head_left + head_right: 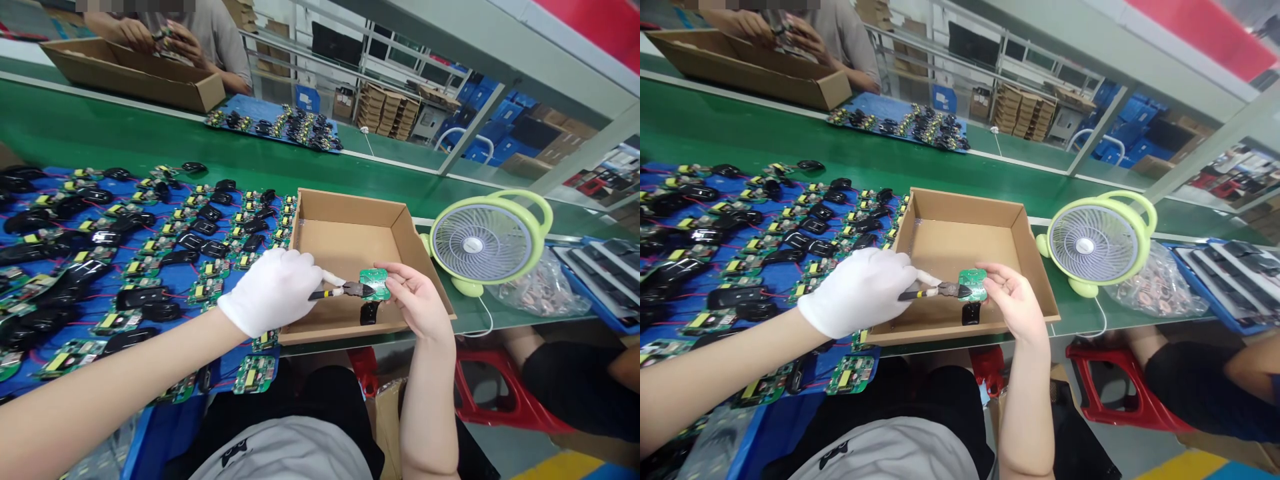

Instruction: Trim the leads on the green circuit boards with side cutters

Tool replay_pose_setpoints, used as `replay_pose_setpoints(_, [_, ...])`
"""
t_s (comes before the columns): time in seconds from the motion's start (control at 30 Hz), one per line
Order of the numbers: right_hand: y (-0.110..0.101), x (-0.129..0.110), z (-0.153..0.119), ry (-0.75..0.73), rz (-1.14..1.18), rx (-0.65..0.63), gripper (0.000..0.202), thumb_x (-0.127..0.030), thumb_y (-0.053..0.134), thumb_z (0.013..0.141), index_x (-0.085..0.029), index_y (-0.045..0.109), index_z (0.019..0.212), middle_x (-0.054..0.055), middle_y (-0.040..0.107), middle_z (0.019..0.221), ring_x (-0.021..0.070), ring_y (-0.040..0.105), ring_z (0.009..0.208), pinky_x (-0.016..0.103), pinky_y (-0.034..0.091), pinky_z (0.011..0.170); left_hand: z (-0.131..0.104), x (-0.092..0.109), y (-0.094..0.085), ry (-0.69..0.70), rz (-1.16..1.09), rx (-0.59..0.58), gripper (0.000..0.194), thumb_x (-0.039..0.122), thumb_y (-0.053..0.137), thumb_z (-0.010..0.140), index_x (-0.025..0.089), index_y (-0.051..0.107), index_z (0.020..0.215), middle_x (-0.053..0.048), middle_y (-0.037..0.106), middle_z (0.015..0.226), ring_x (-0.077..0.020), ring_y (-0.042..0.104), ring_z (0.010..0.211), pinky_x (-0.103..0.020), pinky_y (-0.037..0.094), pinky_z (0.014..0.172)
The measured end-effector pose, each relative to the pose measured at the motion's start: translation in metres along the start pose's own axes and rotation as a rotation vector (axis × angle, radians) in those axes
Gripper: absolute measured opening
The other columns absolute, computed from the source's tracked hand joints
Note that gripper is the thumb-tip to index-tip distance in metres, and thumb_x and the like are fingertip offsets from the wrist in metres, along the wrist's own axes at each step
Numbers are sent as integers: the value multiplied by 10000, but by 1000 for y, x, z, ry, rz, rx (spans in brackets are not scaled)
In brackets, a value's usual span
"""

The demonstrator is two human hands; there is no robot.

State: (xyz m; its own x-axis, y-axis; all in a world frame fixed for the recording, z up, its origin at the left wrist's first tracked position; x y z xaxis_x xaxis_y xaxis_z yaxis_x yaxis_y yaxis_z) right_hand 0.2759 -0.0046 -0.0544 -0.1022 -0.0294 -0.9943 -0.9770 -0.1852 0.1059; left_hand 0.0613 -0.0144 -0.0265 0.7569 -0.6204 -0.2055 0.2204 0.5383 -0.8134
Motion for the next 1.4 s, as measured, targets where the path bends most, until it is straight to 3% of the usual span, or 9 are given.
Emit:
replay_pose_setpoints(0.23, [0, 1, 1, 6, -17, 5, 294, -407, 855, 794, -233, 814, 1028, 42, 757, 860, 106, 573, 601, 184, 502, 536, -3, 2, -2, -4, 3, -25, 195, 98, 556, 766, 183, 591, 594, -60, 525, 582, -238, 557, 518, -345, 307, 510])
replay_pose_setpoints(0.43, [-2, 5, 2, 26, -58, 9, 316, -411, 821, 819, -240, 794, 1083, 56, 759, 973, 109, 579, 557, 214, 503, 487, -3, 1, -2, -25, 5, -60, 182, 81, 540, 747, 179, 607, 610, -64, 538, 584, -239, 559, 518, -346, 307, 509])
replay_pose_setpoints(0.7, [-1, 4, 2, -17, -86, 85, 382, -456, 829, 778, -189, 780, 1046, 68, 759, 851, 174, 644, 650, 257, 542, 537, 0, 0, 4, -66, -23, -76, 179, 157, 568, 814, 180, 662, 663, -80, 570, 634, -259, 584, 593, -374, 327, 530])
replay_pose_setpoints(0.97, [-4, 3, 2, -29, -85, 137, 325, -433, 820, 789, -197, 787, 1010, 67, 769, 857, 160, 629, 614, 244, 514, 502, -1, -4, 3, -70, -53, -104, 176, 189, 582, 840, 172, 669, 688, -82, 579, 670, -244, 583, 635, -368, 349, 560])
replay_pose_setpoints(1.13, [-5, 3, 0, -25, -73, 154, 324, -435, 830, 783, -204, 796, 1008, 67, 771, 893, 150, 619, 601, 245, 514, 501, -1, -2, 1, -49, -49, -64, 148, 156, 568, 825, 173, 670, 720, -75, 572, 667, -262, 581, 629, -381, 360, 565])
replay_pose_setpoints(1.4, [-6, 2, 0, -34, -82, 161, 324, -435, 826, 785, -195, 799, 1001, 49, 748, 782, 136, 578, 530, 254, 478, 480, -2, -1, 0, -50, -30, -33, 155, 174, 580, 837, 181, 651, 699, -67, 549, 651, -255, 562, 609, -374, 346, 555])
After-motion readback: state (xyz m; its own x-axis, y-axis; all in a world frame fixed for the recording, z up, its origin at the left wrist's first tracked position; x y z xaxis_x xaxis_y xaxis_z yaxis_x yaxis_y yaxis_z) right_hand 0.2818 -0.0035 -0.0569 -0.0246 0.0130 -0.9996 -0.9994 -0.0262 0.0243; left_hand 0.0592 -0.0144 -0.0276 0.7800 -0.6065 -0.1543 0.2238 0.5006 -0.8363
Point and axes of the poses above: each hand's wrist, its own z-axis towards the middle knuckle, its own y-axis out of the palm, x = y × z, the point moved 5 cm from there along z, towards the middle knuckle
